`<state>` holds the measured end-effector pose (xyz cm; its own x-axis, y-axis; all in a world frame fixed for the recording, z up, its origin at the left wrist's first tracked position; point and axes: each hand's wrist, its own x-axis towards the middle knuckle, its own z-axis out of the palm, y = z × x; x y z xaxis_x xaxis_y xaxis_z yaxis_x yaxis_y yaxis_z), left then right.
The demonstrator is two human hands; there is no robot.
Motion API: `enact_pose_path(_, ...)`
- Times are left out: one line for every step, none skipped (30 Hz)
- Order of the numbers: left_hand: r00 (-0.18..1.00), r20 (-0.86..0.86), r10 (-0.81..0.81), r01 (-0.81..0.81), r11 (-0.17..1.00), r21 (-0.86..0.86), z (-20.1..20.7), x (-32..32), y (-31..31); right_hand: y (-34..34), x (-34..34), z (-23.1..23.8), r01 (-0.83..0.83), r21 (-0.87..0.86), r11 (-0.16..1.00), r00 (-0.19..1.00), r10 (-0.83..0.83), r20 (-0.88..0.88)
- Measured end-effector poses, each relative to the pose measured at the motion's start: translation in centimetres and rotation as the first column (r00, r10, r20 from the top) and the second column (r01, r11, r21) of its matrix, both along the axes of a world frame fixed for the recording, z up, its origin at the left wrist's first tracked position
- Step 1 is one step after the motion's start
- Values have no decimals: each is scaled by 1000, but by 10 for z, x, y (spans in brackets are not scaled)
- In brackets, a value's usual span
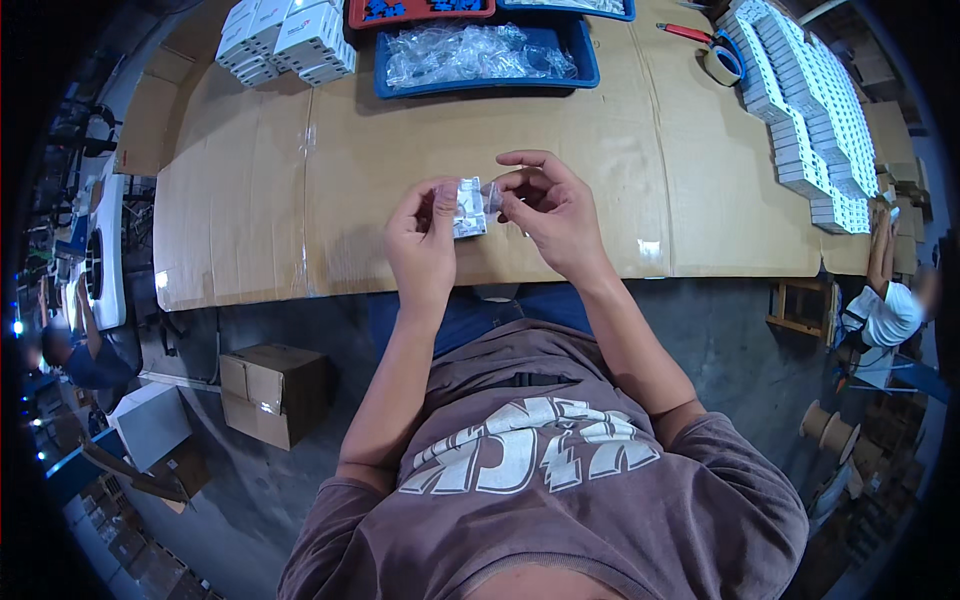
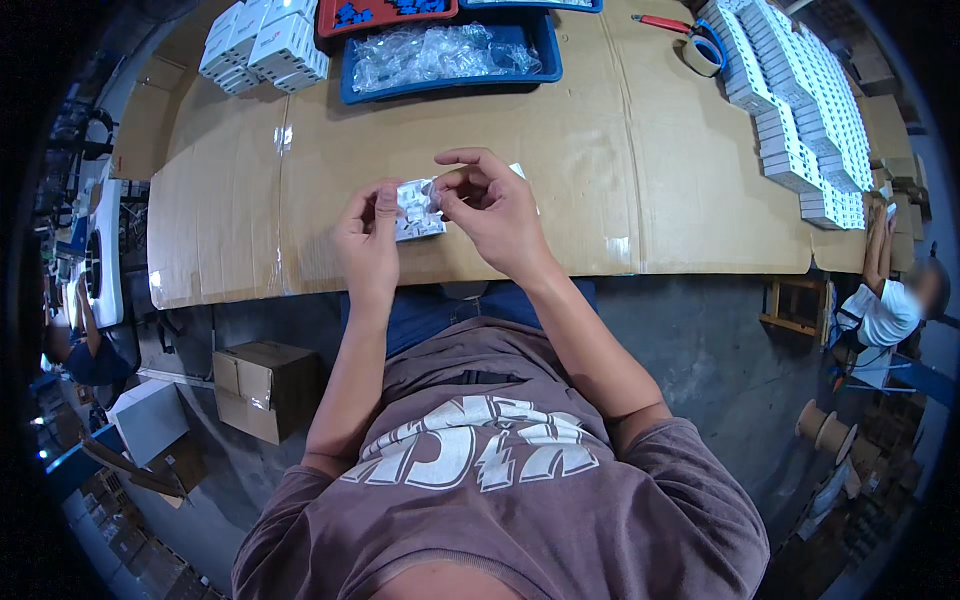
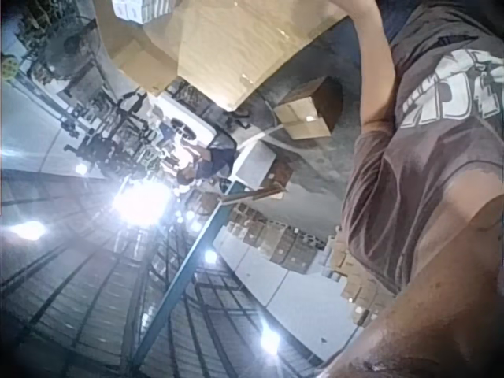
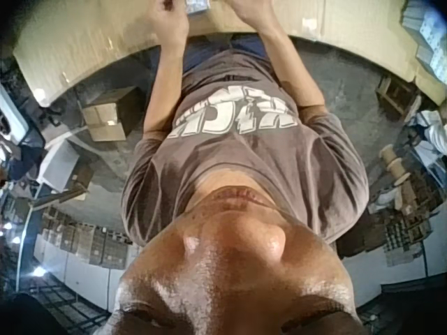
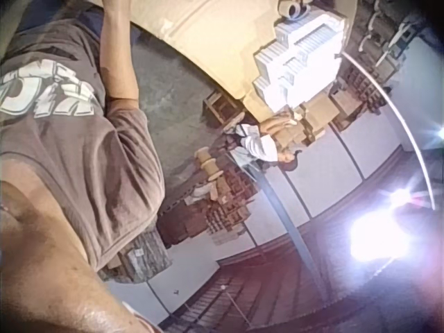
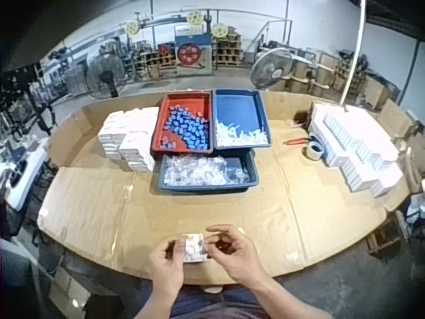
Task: The person assembles components into a white electronic device casing by hand, inserting blue switches and small white parts from plastic bags and cardboard boxes into the casing.
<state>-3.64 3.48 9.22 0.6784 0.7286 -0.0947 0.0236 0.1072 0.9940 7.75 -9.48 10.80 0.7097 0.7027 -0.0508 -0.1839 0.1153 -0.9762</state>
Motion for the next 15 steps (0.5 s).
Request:
enact_pose_path(1000, 8, 17, -19, 964, 265, 0, 0, 5, 0, 0, 0, 11, -32, 999, 1000, -11, 24)
enact_pose_path(999, 19, 33, -38, 859, 510, 1, -1, 9, 1, 0, 0, 23, -63, 998, 999, -20, 48)
enact_pose_path(999, 1, -34, 25, 756, 654, 15, -2, 13, 1, 0, -2, 24, -64, 998, 999, -21, 48)
enact_pose_path(999, 0, -32, 24, 757, 653, 24, -4, 14, 1, -1, -2, 21, -29, 999, 1000, -21, 12)
enact_pose_path(989, -85, -120, 142, 620, 771, 31, -6, 16, 1, -2, -2, 19, 6, 1000, 1000, -18, -24)
enact_pose_path(965, -182, -188, 250, 454, 855, 34, -7, 17, 2, -3, -2, 14, 6, 1000, 1000, -14, -24)
enact_pose_path(955, -210, -210, 287, 462, 839, 35, -6, 15, 1, -4, -1, 5, -21, 1000, 1000, -5, -10)
enact_pose_path(955, -210, -207, 285, 463, 839, 30, -7, 15, 1, -5, -1, -4, -49, 999, 1000, 4, 4)
enact_pose_path(957, -208, -203, 281, 460, 842, 25, -7, 16, 1, -5, -1, -6, -48, 999, 1000, 6, 5)
enact_pose_path(958, -205, -199, 276, 457, 845, 21, -7, 18, 1, -5, -1, -28, -70, 997, 999, 29, 13)
enact_pose_path(958, -204, -199, 275, 457, 846, 18, -8, 19, 2, -4, -1, -50, -92, 994, 998, 52, 20)
enact_pose_path(957, -211, -201, 285, 491, 823, 19, -10, 18, 1, -4, -1, -49, -95, 994, 998, 51, 20)
enact_pose_path(955, -218, -204, 294, 524, 799, 20, -10, 18, 1, -4, 0, -59, -107, 992, 997, 65, 47)
enact_pose_path(954, -217, -205, 295, 525, 798, 20, -11, 17, 0, -4, 0, -70, -121, 990, 994, 79, 73)
enact_pose_path(951, -231, -204, 305, 513, 802, 20, -11, 17, 0, -4, 0, -71, -122, 990, 994, 80, 73)
